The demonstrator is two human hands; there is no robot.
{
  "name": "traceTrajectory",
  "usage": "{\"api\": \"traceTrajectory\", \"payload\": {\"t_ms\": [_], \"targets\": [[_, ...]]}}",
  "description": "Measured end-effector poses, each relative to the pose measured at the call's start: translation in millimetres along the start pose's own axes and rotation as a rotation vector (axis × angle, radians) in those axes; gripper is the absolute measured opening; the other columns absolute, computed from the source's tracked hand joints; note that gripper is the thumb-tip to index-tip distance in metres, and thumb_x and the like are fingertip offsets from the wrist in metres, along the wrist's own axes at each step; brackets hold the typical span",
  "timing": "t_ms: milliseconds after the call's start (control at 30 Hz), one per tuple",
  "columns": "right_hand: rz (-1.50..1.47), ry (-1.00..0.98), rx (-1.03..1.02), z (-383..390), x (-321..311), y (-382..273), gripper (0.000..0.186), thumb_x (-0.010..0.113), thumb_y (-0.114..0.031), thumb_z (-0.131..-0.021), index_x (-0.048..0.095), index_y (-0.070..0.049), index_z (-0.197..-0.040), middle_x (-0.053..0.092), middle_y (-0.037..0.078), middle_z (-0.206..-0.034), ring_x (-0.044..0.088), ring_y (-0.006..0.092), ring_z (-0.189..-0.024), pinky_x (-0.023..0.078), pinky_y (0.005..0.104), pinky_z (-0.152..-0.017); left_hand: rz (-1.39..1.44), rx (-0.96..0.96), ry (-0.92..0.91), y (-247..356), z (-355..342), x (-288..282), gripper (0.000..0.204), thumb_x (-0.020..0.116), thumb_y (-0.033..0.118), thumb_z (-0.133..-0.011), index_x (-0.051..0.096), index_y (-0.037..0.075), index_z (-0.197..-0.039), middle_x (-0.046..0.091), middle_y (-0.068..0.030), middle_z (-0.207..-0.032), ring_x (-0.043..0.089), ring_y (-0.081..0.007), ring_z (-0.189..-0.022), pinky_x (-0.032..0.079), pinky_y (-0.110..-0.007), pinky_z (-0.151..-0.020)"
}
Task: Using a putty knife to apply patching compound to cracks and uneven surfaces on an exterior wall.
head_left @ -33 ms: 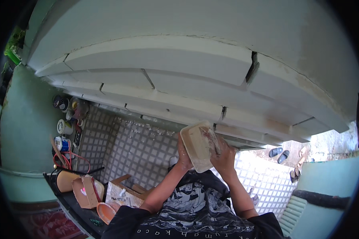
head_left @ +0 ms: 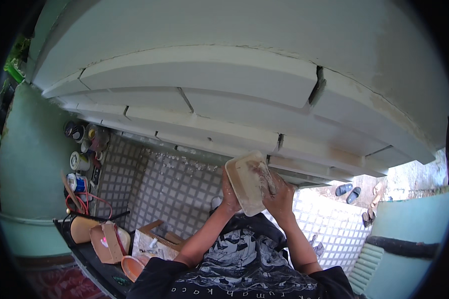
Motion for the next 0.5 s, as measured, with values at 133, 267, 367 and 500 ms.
{"api": "traceTrajectory", "payload": {"t_ms": [133,267,367,500], "targets": [[0.052,0.143,-0.02,4,18,-27,0.037,0.063,-0.003,-0.067,0.064,0.001,-0.104,0.066,0.021,-0.09,0.064,0.0396,-0.08,0.052,0.041,-0.073,-0.004,-0.081,-0.045,19,1,-11,0.079,0.031,0.072,-0.088,0.041,0.01,-0.137,0.054,-0.0119,-0.127,0.056,-0.026,-0.112,0.049,-0.042,-0.095],[-0.002,0.197,0.061,6,41,-44,0.038,0.064,-0.003,-0.068,0.064,0.002,-0.105,0.066,0.022,-0.092,0.065,0.0385,-0.081,0.052,0.0399,-0.074,0.006,-0.1,-0.014,41,5,-21,0.083,0.029,0.074,-0.087,0.042,0.008,-0.136,0.055,-0.0128,-0.125,0.057,-0.0262,-0.112,0.048,-0.042,-0.095],[0.062,0.146,0.06,9,64,-60,0.038,0.064,-0.002,-0.067,0.064,0.002,-0.106,0.066,0.022,-0.092,0.066,0.0381,-0.081,0.052,0.039,-0.075,0.012,-0.133,-0.025,56,10,-27,0.083,0.029,0.074,-0.087,0.043,0.007,-0.135,0.056,-0.0129,-0.123,0.058,-0.026,-0.11,0.049,-0.042,-0.093],[0.094,0.287,0.017,14,81,-77,0.035,0.065,0.0,-0.068,0.065,0.002,-0.103,0.067,0.02,-0.088,0.067,0.0354,-0.079,0.053,0.0369,-0.071,-0.018,-0.194,-0.033,69,12,-35,0.082,0.029,0.074,-0.087,0.044,0.007,-0.133,0.057,-0.0126,-0.121,0.059,-0.0257,-0.108,0.05,-0.042,-0.093]]}}
Point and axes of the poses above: each hand's wrist, its own z-axis away from the middle knuckle, its own x-axis out of the palm, y = z × x, the point moved 7 cm from there along -z, towards the middle knuckle
